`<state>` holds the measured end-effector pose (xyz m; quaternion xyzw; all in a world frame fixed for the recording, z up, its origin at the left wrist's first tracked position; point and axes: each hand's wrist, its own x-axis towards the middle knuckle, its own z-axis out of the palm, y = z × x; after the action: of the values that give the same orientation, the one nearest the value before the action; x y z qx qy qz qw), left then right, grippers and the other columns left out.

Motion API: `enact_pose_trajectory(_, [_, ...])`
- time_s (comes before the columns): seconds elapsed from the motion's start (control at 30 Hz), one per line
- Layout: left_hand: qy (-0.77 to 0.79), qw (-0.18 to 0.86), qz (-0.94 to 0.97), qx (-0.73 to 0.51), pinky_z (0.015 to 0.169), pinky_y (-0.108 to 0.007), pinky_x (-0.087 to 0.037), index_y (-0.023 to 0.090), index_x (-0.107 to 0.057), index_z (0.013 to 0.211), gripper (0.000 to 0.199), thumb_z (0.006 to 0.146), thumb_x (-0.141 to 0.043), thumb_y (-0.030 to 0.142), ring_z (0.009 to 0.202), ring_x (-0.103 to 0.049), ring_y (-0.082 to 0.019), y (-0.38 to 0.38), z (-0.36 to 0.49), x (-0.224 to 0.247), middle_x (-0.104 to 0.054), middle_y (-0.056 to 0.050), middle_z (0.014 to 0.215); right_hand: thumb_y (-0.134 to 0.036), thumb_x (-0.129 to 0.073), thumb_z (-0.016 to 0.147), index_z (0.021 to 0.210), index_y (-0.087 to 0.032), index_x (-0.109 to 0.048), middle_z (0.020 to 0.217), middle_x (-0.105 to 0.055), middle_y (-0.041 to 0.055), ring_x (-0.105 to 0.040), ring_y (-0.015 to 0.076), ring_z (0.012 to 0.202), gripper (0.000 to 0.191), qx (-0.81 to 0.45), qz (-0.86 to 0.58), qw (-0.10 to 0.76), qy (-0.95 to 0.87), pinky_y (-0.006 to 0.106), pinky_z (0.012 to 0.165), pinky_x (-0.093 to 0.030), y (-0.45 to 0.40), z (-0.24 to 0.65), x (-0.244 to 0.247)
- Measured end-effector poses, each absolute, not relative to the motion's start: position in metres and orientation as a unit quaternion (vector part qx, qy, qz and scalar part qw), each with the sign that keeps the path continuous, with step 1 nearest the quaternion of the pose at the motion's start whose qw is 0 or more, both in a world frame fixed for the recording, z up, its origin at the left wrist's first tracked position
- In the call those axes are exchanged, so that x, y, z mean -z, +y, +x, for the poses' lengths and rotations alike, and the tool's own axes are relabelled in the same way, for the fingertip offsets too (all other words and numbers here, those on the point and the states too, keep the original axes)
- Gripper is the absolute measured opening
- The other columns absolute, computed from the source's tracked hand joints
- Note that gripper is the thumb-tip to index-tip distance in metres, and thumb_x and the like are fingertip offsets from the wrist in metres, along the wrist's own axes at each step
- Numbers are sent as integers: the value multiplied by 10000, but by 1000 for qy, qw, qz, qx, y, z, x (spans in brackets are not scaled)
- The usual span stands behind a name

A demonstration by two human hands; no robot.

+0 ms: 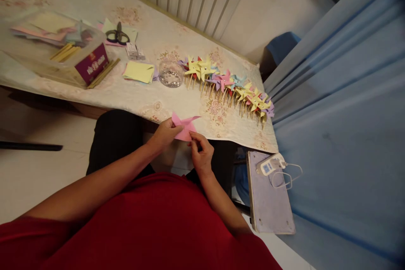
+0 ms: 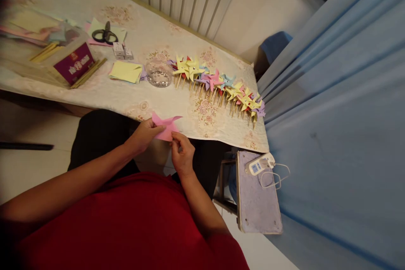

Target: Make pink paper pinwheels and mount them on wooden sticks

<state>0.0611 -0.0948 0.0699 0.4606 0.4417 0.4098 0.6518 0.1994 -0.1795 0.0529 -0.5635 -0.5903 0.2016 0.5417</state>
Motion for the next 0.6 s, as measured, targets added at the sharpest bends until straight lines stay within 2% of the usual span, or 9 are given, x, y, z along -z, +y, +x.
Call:
enact_pose_trajectory(0.23, [431, 673, 434, -416, 625, -257, -410, 138, -617, 844, 304, 648, -699, 355, 647, -543, -126, -92, 62, -78, -629, 1, 737, -267, -558, 901, 1132, -228, -689, 924, -746, 47, -696, 164, 691, 268, -244, -593, 544, -541, 316, 683, -568, -175, 194, -57])
enact_pose_trajectory(0.37, [433, 668, 435, -421, 611, -250, -396, 139, -610, 810, 285, 646, -704, 353, 638, -533, -119, -93, 61, -78, -623, 0, 729, -262, -550, 911, 1161, -238, -679, 779, -724, 16, -705, 180, 726, 282, -243, -593, 536, -550, 324, 728, -567, -177, 195, -55])
enact_pose_trajectory(0.43, [431, 668, 436, -421, 608, -247, -394, 138, -610, 804, 275, 651, -707, 345, 636, -532, -117, -93, 61, -78, -624, 0, 727, -256, -540, 916, 1154, -243, -680, 818, -726, 21, -700, 174, 730, 277, -237, -589, 539, -553, 326, 744, -564, -177, 195, -54])
enact_pose_trajectory(0.53, [424, 674, 435, -421, 621, -250, -412, 138, -616, 820, 266, 660, -707, 330, 644, -544, -119, -95, 62, -77, -636, -1, 738, -271, -542, 920, 1079, -237, -699, 957, -718, 48, -667, 152, 688, 226, -222, -585, 549, -553, 308, 681, -549, -174, 196, -54])
enact_pose_trajectory(0.6, [422, 676, 434, -420, 626, -252, -422, 138, -618, 824, 258, 663, -706, 319, 646, -551, -119, -95, 62, -76, -643, -2, 743, -282, -566, 913, 1021, -232, -709, 983, -706, 56, -653, 154, 705, 186, -209, -588, 547, -558, 301, 663, -541, -171, 196, -56])
